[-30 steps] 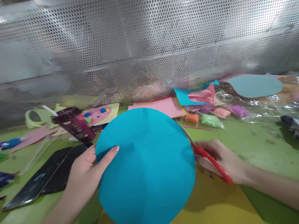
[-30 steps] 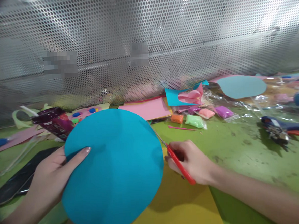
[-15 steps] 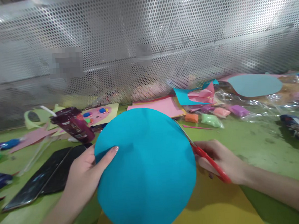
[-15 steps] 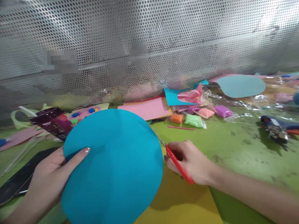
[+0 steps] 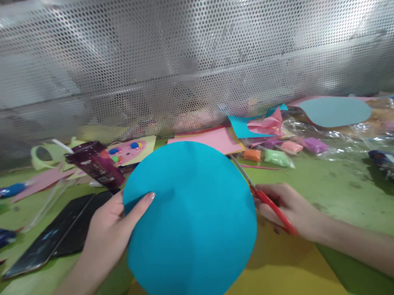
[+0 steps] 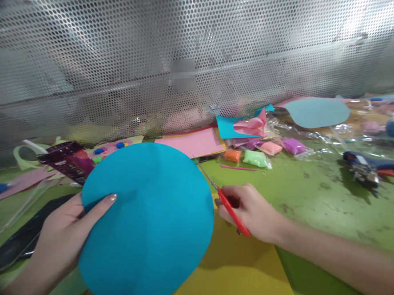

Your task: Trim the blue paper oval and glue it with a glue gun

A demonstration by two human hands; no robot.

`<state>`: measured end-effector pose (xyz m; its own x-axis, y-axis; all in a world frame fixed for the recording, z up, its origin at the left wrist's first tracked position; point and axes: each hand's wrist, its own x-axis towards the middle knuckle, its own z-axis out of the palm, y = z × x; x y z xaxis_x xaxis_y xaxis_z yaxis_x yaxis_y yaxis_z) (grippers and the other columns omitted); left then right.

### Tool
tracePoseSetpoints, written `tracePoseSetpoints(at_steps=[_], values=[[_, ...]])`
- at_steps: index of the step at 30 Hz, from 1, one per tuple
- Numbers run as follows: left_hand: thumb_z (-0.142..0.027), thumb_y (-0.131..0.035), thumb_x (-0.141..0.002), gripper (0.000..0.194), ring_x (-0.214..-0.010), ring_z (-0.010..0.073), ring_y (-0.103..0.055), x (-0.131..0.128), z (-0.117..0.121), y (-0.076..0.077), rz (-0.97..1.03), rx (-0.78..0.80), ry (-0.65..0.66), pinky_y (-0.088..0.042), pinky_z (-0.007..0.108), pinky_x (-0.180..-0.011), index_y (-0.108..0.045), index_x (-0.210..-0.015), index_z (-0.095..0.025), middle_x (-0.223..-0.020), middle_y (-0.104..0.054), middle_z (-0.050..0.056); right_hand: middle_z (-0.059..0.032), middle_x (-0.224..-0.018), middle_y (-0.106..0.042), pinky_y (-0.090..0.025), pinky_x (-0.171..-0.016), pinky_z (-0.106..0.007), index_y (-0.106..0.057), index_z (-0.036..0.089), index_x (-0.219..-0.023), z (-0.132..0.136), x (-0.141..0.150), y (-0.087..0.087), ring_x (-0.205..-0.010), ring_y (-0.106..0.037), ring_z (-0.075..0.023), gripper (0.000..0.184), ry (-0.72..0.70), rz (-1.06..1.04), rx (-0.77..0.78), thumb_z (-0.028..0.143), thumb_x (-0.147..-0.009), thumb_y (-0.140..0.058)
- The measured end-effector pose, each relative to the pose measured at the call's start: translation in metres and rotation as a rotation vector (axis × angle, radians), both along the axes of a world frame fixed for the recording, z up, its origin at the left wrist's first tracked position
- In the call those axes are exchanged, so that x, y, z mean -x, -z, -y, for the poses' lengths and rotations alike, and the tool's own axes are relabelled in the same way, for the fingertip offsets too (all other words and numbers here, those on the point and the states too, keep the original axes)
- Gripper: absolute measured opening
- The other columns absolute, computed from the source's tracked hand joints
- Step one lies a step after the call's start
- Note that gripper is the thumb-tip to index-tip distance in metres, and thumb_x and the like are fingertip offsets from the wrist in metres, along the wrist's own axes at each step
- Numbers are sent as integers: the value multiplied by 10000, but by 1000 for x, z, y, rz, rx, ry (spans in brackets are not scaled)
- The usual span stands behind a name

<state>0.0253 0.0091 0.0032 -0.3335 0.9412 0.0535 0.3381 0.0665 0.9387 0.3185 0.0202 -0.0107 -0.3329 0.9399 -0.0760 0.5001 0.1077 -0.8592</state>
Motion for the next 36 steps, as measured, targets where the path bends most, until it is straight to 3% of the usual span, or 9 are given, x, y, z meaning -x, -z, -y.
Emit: tracePoseSetpoints(at_steps=[6, 17, 24, 36], values=[[-509, -681, -594, 554, -779, 206, -660, 1, -2, 2, -13, 58, 64, -573, 258, -573, -596, -1096, -293, -1026, -674, -7, 60, -527, -359, -404, -401, -204, -384, 191, -611, -2, -2, -2, -440, -399, -73, 138, -16, -47, 108, 275, -692, -459], [-510, -650, -625, 491, -749, 224, -665, 4, -1, 4, -90, 19, 110, -571, 305, -600, -615, -1053, -272, -965, -693, 12, 46, -486, -458, -334, -371, -192, -426, 181, -624, -2, -2, -5, -402, -453, -84, 138, -63, 7, 118, 287, -695, -479], [-490, -617, -679, 423, -793, 221, -663, 1, 0, 0, -100, 68, 158, -565, 303, -643, -612, -1034, -261, -1027, -674, 25, 46, -494, -469, -330, -371, -194, -406, 186, -605, -2, -2, -6, -398, -449, -78, 149, -76, 17, 123, 288, -685, -480], [-518, -617, -662, 470, -780, 225, -661, 0, 2, -4, -137, 75, 135, -560, 298, -633, -603, -1058, -263, -982, -687, 19, 47, -491, -481, -322, -385, -198, -420, 186, -613, -4, -3, -4, -404, -454, -83, 115, -69, 29, 126, 266, -683, -462]])
